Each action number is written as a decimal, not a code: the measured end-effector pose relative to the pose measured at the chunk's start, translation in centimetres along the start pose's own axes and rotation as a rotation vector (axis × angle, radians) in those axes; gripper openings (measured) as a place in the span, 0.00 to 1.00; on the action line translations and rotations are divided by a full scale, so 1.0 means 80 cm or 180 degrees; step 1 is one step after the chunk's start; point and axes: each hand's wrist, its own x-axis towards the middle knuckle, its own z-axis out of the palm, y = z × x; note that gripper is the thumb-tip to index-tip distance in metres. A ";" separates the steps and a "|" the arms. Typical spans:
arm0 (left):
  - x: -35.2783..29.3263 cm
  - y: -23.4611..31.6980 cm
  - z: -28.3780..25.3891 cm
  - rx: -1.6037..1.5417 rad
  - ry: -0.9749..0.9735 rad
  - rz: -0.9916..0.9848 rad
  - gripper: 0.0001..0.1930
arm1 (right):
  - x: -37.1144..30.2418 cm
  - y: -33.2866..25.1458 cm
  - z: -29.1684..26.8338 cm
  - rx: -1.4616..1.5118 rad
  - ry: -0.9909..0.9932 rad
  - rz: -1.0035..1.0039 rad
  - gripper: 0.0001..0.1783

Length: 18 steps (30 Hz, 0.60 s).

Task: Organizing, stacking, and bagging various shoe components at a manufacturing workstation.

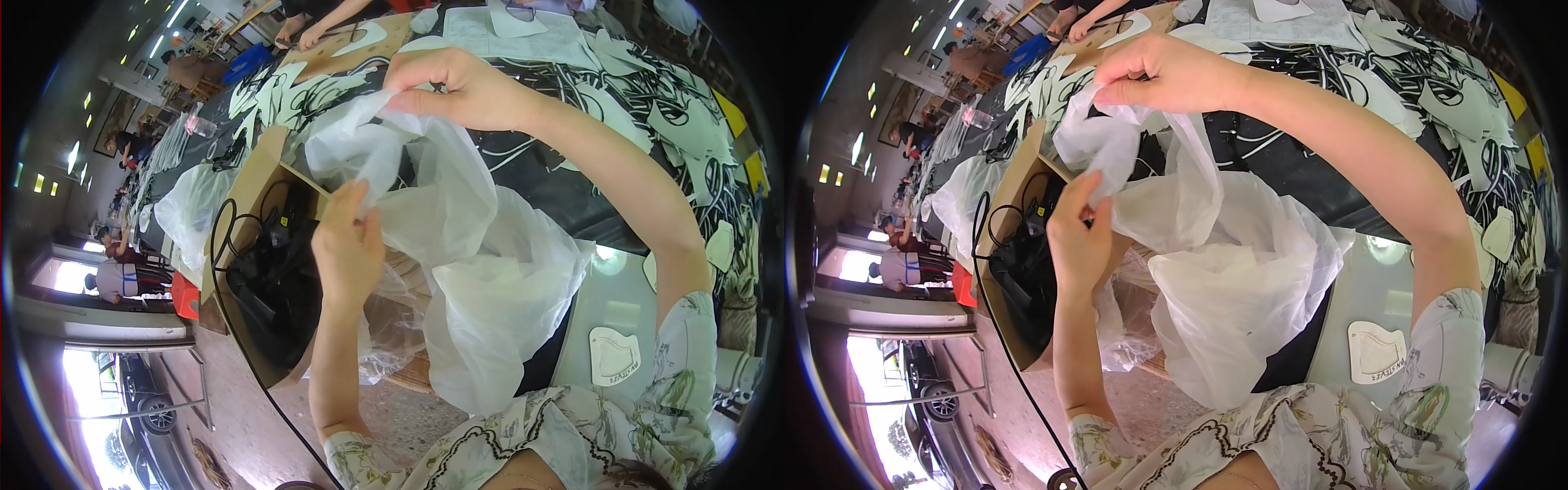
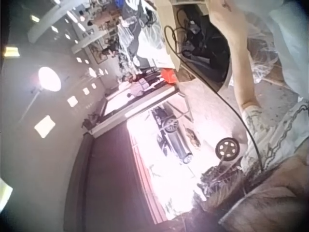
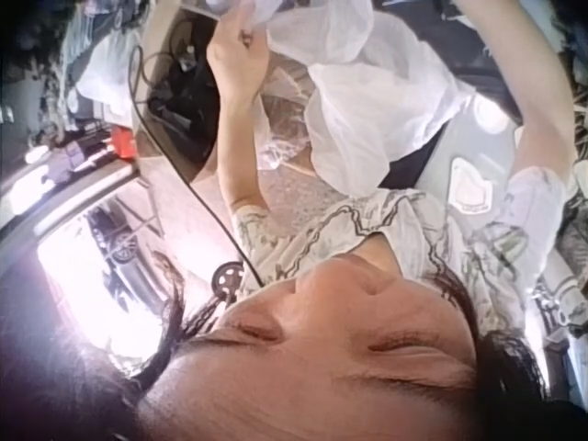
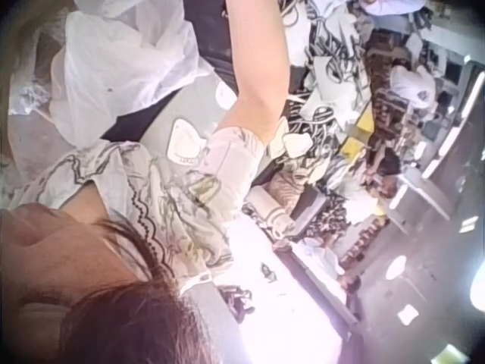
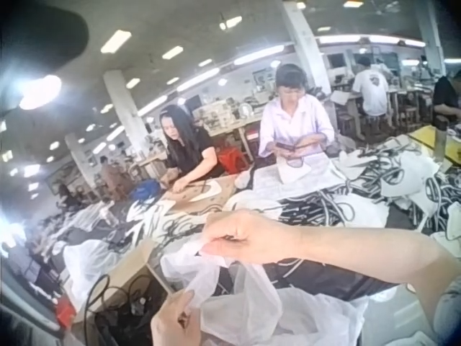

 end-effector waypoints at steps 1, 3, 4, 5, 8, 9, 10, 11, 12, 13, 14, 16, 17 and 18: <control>-0.001 0.003 -0.002 -0.0441 0.0240 -0.0265 0.17 | -0.002 0.000 -0.001 -0.0029 -0.0024 -0.0119 0.08; -0.003 -0.008 -0.003 -0.0617 0.0753 -0.0013 0.17 | -0.006 0.004 -0.002 -0.0034 -0.0066 0.0023 0.08; -0.005 -0.006 -0.005 -0.0947 0.0950 -0.0078 0.18 | -0.008 0.006 -0.001 -0.0025 -0.0116 0.0137 0.08; -0.008 -0.003 -0.008 -0.1277 0.1149 -0.0143 0.19 | -0.009 0.009 -0.002 -0.0022 -0.0114 0.0136 0.08; -0.014 -0.005 -0.013 -0.1546 0.1391 -0.0078 0.20 | -0.022 0.026 0.000 0.0374 -0.0323 0.0089 0.14; -0.013 -0.006 -0.014 -0.1668 0.1515 -0.0057 0.20 | -0.027 0.034 0.007 -0.0258 0.0035 -0.0259 0.22; -0.013 -0.009 -0.016 -0.1933 0.1525 -0.0074 0.20 | -0.030 0.041 0.019 -0.0859 0.0398 -0.0630 0.30; -0.008 -0.007 -0.011 -0.1910 0.1534 -0.0082 0.20 | -0.029 0.052 0.046 -0.0837 0.0397 -0.0643 0.30; -0.001 -0.001 0.003 -0.1859 0.1215 -0.0037 0.20 | -0.029 0.066 0.084 -0.1050 0.0322 -0.0660 0.37; 0.005 0.009 0.015 -0.1779 0.0903 0.0023 0.20 | -0.025 0.079 0.115 -0.1251 0.0262 -0.0701 0.44; 0.008 0.017 0.018 -0.1436 0.0621 0.0281 0.19 | -0.010 0.088 0.145 0.0023 0.0079 -0.0280 0.43; 0.022 0.025 0.035 -0.1172 0.0163 0.0735 0.22 | 0.013 0.139 0.173 0.1196 0.0690 0.0133 0.36; 0.023 0.035 0.035 -0.1215 0.0132 0.0798 0.22 | 0.030 0.172 0.167 0.1173 0.1512 0.0079 0.30; 0.011 0.032 0.019 -0.1170 0.0272 0.0922 0.24 | 0.066 0.162 0.149 0.0526 0.1396 0.0612 0.25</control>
